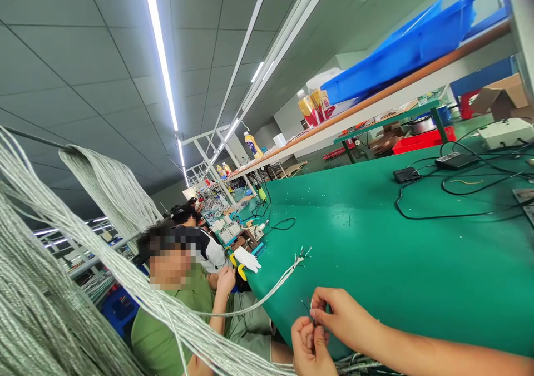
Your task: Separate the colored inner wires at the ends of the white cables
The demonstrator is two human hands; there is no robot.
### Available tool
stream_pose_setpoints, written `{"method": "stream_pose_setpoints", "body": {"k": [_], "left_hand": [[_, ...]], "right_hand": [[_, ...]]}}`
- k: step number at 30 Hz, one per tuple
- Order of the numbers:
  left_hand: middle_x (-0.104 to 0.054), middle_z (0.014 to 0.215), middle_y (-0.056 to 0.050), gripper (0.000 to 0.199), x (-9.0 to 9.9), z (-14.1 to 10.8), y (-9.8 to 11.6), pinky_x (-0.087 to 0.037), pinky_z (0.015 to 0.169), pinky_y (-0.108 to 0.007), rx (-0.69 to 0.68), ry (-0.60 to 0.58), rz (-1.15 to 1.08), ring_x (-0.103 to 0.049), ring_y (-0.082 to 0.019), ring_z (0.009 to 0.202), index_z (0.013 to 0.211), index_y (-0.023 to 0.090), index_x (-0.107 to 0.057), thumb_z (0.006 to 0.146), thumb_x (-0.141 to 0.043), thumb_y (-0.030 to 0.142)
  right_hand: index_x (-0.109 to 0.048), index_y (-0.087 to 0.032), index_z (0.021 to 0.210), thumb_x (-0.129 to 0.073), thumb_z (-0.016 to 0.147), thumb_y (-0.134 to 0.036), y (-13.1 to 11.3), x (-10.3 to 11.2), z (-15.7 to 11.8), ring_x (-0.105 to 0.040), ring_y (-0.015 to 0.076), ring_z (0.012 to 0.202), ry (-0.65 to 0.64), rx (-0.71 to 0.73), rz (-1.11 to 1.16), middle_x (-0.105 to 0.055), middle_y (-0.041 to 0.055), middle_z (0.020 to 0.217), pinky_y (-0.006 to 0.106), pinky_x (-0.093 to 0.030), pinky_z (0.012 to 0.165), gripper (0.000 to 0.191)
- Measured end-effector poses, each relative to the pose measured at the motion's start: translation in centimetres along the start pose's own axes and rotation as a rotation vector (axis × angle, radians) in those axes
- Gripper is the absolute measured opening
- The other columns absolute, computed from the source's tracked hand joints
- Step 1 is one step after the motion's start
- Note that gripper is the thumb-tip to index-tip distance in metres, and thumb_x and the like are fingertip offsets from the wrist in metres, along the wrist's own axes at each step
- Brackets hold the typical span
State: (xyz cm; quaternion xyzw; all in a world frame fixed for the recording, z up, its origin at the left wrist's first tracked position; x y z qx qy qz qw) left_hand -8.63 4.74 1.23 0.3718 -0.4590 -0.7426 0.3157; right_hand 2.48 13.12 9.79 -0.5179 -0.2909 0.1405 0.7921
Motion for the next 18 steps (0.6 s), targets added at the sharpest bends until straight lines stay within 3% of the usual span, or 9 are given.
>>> {"method": "stream_pose_setpoints", "body": {"k": [5, 11, 13, 16, 18], "left_hand": [[-0.066, 0.073, -0.004, 0.042, -0.2, -0.2, 0.4, -0.052, 0.054, -0.024, -0.007, -0.039, 0.058, -0.063, -0.016, 0.058, 0.095, 0.016, -0.056, 0.075, -0.069, 0.050], [-0.068, 0.089, -0.011, 0.047, -0.1, -0.4, -0.2, -0.055, 0.066, -0.029, 0.091, -0.188, 0.179, -0.065, -0.019, 0.072, 0.105, 0.014, -0.053, 0.081, -0.064, 0.052], [-0.068, 0.088, -0.011, 0.047, -0.1, -0.4, -0.1, -0.054, 0.065, -0.029, 0.072, -0.204, 0.197, -0.064, -0.018, 0.068, 0.106, 0.013, -0.054, 0.083, -0.062, 0.054], [-0.068, 0.082, -0.008, 0.046, -0.5, -0.5, 0.3, -0.051, 0.059, -0.026, 0.005, -0.200, 0.219, -0.060, -0.015, 0.059, 0.102, 0.014, -0.058, 0.084, -0.061, 0.057], [-0.069, 0.080, -0.007, 0.046, -0.7, -0.8, 0.8, -0.049, 0.055, -0.025, -0.047, -0.168, 0.227, -0.058, -0.014, 0.055, 0.099, 0.015, -0.060, 0.083, -0.062, 0.057]], "right_hand": [[-0.052, -0.019, 0.066, -0.053, 0.077, -0.024, 1.7, -0.6, 0.6, -0.054, 0.0147, 0.058, -0.021, -0.078, 0.143, -0.059, 0.0001, 0.062, 0.024, -0.038, 0.052, 0.012], [-0.045, -0.019, 0.058, -0.056, 0.074, -0.027, 2.1, -0.8, 0.7, -0.046, 0.0110, 0.054, 0.014, -0.068, 0.353, -0.045, -0.0035, 0.056, 0.021, -0.034, 0.048, 0.021], [-0.045, -0.019, 0.059, -0.058, 0.074, -0.026, 2.8, -1.2, 0.5, -0.041, 0.0088, 0.049, -0.020, -0.193, 0.496, -0.043, -0.0044, 0.054, 0.019, -0.028, 0.043, 0.021], [-0.047, -0.018, 0.062, -0.053, 0.076, -0.022, 4.5, -2.8, -0.3, -0.033, 0.0066, 0.042, -0.134, -0.519, 0.762, -0.040, -0.0045, 0.053, 0.017, -0.018, 0.038, 0.016], [-0.045, -0.017, 0.060, -0.049, 0.077, -0.019, 5.2, -3.3, -0.7, -0.029, 0.0056, 0.041, -0.164, -0.641, 0.832, -0.038, -0.0045, 0.054, 0.016, -0.016, 0.038, 0.017]]}}
Point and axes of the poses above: each hand's wrist, its own z-axis towards the middle knuckle, its own x-axis out of the back of the hand, y = z × x, the point moved 8 cm from there along z, towards the middle knuckle
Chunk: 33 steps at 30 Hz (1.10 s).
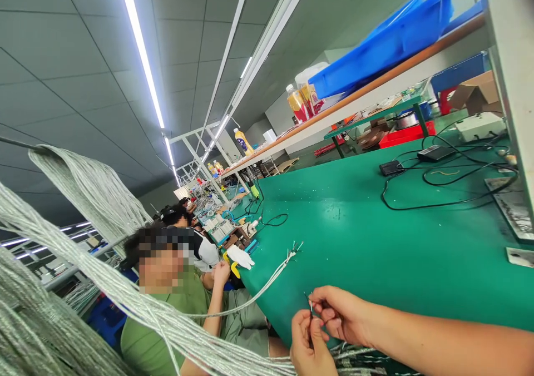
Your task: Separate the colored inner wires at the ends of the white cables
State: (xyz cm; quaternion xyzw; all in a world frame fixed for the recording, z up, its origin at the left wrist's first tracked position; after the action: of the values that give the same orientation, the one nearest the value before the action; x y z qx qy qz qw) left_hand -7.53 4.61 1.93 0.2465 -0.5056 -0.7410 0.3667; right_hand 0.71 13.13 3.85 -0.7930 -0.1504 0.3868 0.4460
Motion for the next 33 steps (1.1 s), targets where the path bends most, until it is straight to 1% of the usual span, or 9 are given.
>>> {"method": "stream_pose_setpoints", "body": {"k": [4, 7, 9, 11, 15, 17, 25, 29, 33], "left_hand": [[-0.070, 0.078, -0.008, 0.045, -0.3, -0.4, 1.3, -0.046, 0.047, -0.024, -0.024, 0.022, 0.046, -0.057, -0.013, 0.049, 0.100, 0.015, -0.061, 0.082, -0.062, 0.057], [-0.069, 0.082, -0.009, 0.042, 0.0, -0.9, 2.6, -0.051, 0.050, -0.026, -0.024, 0.061, 0.052, -0.062, -0.015, 0.058, 0.101, 0.016, -0.063, 0.085, -0.062, 0.055], [-0.068, 0.091, -0.009, 0.037, 0.3, -1.2, 3.4, -0.056, 0.061, -0.028, -0.027, 0.093, 0.040, -0.065, -0.016, 0.072, 0.105, 0.016, -0.064, 0.089, -0.060, 0.050], [-0.066, 0.103, -0.008, 0.032, 0.6, -1.6, 4.0, -0.057, 0.073, -0.031, -0.021, 0.119, 0.031, -0.064, -0.016, 0.084, 0.111, 0.017, -0.062, 0.093, -0.058, 0.043], [-0.061, 0.117, -0.008, 0.030, 1.4, -1.0, 5.3, -0.056, 0.084, -0.037, -0.014, 0.186, 0.011, -0.062, -0.018, 0.098, 0.118, 0.017, -0.059, 0.095, -0.057, 0.037], [-0.060, 0.119, -0.009, 0.030, 1.8, 0.6, 6.4, -0.056, 0.085, -0.037, -0.026, 0.235, -0.007, -0.062, -0.019, 0.100, 0.119, 0.018, -0.059, 0.095, -0.057, 0.036], [-0.062, 0.115, -0.007, 0.030, 4.4, 12.7, 13.2, -0.056, 0.085, -0.039, -0.136, 0.494, -0.151, -0.061, -0.022, 0.102, 0.114, 0.018, -0.062, 0.098, -0.051, 0.039], [-0.064, 0.110, -0.007, 0.026, 5.7, 16.4, 14.7, -0.056, 0.082, -0.035, -0.150, 0.596, -0.196, -0.063, -0.018, 0.095, 0.111, 0.017, -0.063, 0.097, -0.053, 0.037], [-0.065, 0.105, -0.006, 0.029, 6.4, 17.4, 14.7, -0.056, 0.081, -0.034, -0.157, 0.653, -0.206, -0.064, -0.018, 0.094, 0.107, 0.015, -0.064, 0.099, -0.048, 0.038]], "right_hand": [[-0.044, -0.018, 0.062, -0.054, 0.079, -0.020, -1.6, 1.2, -0.4, -0.032, 0.0074, 0.048, 0.082, 0.128, -0.079, -0.039, -0.0044, 0.059, 0.017, -0.026, 0.044, 0.020], [-0.049, -0.018, 0.065, -0.061, 0.080, -0.023, -5.9, 0.1, -3.1, -0.041, 0.0123, 0.063, 0.087, 0.649, -0.609, -0.048, -0.0012, 0.067, 0.023, -0.036, 0.060, 0.020], [-0.052, -0.019, 0.069, -0.059, 0.083, -0.025, -7.1, -1.6, -5.2, -0.043, 0.0145, 0.069, 0.055, 0.928, -0.914, -0.052, 0.0007, 0.074, 0.027, -0.037, 0.067, 0.017], [-0.050, -0.019, 0.068, -0.056, 0.085, -0.026, -6.7, -1.4, -5.0, -0.042, 0.0136, 0.065, 0.080, 0.865, -0.831, -0.049, -0.0003, 0.070, 0.026, -0.036, 0.063, 0.020], [-0.044, -0.019, 0.064, -0.056, 0.081, -0.023, -1.8, 0.1, -1.4, -0.027, 0.0073, 0.046, 0.067, 0.233, -0.069, -0.037, -0.0055, 0.057, 0.020, -0.023, 0.044, 0.021], [-0.044, -0.019, 0.065, -0.054, 0.081, -0.022, -1.0, 0.1, -0.7, -0.018, 0.0053, 0.043, 0.038, 0.116, 0.097, -0.035, -0.0065, 0.056, 0.019, -0.017, 0.041, 0.019], [-0.046, -0.020, 0.068, -0.071, 0.077, -0.043, -8.8, 3.1, -2.5, -0.023, 0.0069, 0.048, 0.123, 0.465, 0.122, -0.034, -0.0071, 0.057, 0.021, -0.022, 0.043, 0.036], [-0.049, -0.019, 0.072, -0.065, 0.077, -0.061, -8.0, 1.1, -2.9, -0.032, 0.0086, 0.050, 0.108, 0.553, -0.176, -0.040, -0.0061, 0.060, 0.023, -0.025, 0.046, 0.046], [-0.045, -0.020, 0.065, -0.057, 0.080, -0.065, -5.4, -0.5, -2.0, -0.033, 0.0098, 0.052, 0.093, 0.545, -0.529, -0.038, -0.0059, 0.056, 0.024, -0.026, 0.049, 0.049]]}}
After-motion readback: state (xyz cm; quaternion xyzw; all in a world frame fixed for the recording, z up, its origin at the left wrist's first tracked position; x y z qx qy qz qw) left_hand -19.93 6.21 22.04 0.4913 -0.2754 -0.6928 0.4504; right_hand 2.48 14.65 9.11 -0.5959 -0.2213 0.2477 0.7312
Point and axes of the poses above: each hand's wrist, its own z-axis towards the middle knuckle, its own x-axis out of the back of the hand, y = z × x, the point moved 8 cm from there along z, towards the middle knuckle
